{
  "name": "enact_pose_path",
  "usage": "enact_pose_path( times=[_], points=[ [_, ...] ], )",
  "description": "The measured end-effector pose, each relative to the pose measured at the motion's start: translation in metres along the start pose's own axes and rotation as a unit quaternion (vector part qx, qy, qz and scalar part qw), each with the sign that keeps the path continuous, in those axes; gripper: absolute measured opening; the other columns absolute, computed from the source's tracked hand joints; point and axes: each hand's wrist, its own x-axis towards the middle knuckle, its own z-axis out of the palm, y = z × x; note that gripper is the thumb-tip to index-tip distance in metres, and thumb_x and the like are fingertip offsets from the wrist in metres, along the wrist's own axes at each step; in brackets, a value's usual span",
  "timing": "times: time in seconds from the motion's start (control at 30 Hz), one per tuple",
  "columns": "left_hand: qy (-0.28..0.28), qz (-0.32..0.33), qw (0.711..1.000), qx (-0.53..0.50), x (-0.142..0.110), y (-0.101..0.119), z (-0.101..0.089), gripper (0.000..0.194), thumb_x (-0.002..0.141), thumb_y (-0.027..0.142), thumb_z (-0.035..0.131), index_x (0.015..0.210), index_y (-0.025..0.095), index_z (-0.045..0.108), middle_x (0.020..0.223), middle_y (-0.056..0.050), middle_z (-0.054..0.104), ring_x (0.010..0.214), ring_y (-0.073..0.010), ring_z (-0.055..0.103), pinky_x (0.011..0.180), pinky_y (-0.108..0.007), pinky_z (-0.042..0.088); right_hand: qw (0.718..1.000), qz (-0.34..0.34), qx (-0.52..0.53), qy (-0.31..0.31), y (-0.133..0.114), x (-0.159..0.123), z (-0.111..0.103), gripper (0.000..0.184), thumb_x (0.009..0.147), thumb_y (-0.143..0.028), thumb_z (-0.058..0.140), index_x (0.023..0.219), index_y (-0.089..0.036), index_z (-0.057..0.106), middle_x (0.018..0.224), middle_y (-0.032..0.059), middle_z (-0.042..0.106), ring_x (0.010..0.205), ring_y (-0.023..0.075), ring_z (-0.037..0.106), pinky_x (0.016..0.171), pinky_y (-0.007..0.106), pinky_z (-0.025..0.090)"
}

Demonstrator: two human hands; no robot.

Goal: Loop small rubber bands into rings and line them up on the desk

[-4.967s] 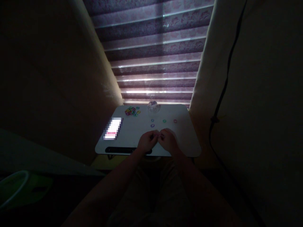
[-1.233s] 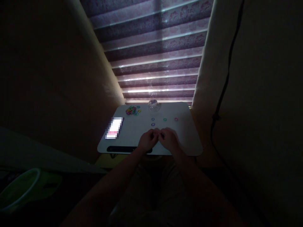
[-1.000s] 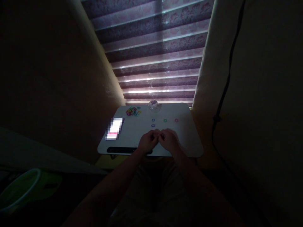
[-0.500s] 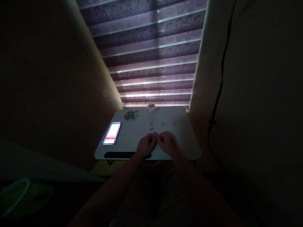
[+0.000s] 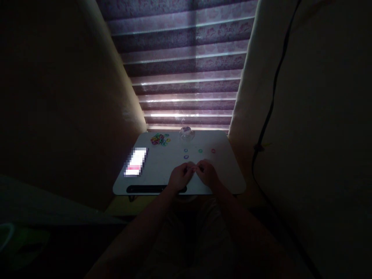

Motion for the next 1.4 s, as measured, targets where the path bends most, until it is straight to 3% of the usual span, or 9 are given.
enact_pose_path(
  times=[0.27,0.53,0.97,1.4],
  points=[
    [0.025,-0.004,1.000,0.011,0.001,-0.004,0.002,0.022,0.090,0.038,0.050,0.088,0.021,0.065,0.076,0.001,0.067,0.068,-0.0131,0.059,0.062,-0.024,0.040,0.999,-0.012,-0.041,-0.028,-0.005,-0.002,0.001,0.018,0.083,-0.030,0.052,0.069,-0.019,0.056,0.065,0.0004,0.055,0.060,0.0134,0.048,0.059,0.025,0.036],
    [0.016,-0.004,0.999,0.047,0.000,-0.004,0.002,0.026,0.092,0.040,0.048,0.089,0.020,0.064,0.076,-0.001,0.067,0.069,-0.0142,0.059,0.064,-0.024,0.040,0.993,-0.048,-0.101,-0.026,-0.008,-0.004,0.005,0.014,0.083,-0.023,0.051,0.069,-0.019,0.054,0.067,0.0012,0.053,0.062,0.0140,0.046,0.060,0.026,0.034],
    [0.016,-0.018,0.995,0.094,0.000,-0.006,0.004,0.028,0.095,0.041,0.041,0.095,0.020,0.059,0.084,-0.004,0.067,0.076,-0.0168,0.061,0.066,-0.026,0.041,0.995,-0.043,-0.085,-0.033,-0.013,-0.006,0.002,0.020,0.087,-0.026,0.051,0.068,-0.020,0.054,0.065,0.0004,0.052,0.062,0.0136,0.046,0.060,0.026,0.033],
    [0.025,-0.015,0.997,0.074,0.000,-0.006,0.005,0.031,0.091,0.048,0.046,0.091,0.019,0.057,0.077,-0.001,0.064,0.065,-0.0130,0.055,0.060,-0.024,0.036,0.997,-0.034,-0.068,-0.016,-0.011,-0.005,0.005,0.018,0.084,-0.027,0.054,0.068,-0.020,0.054,0.065,0.0003,0.052,0.061,0.0134,0.046,0.059,0.026,0.032]
  ],
)
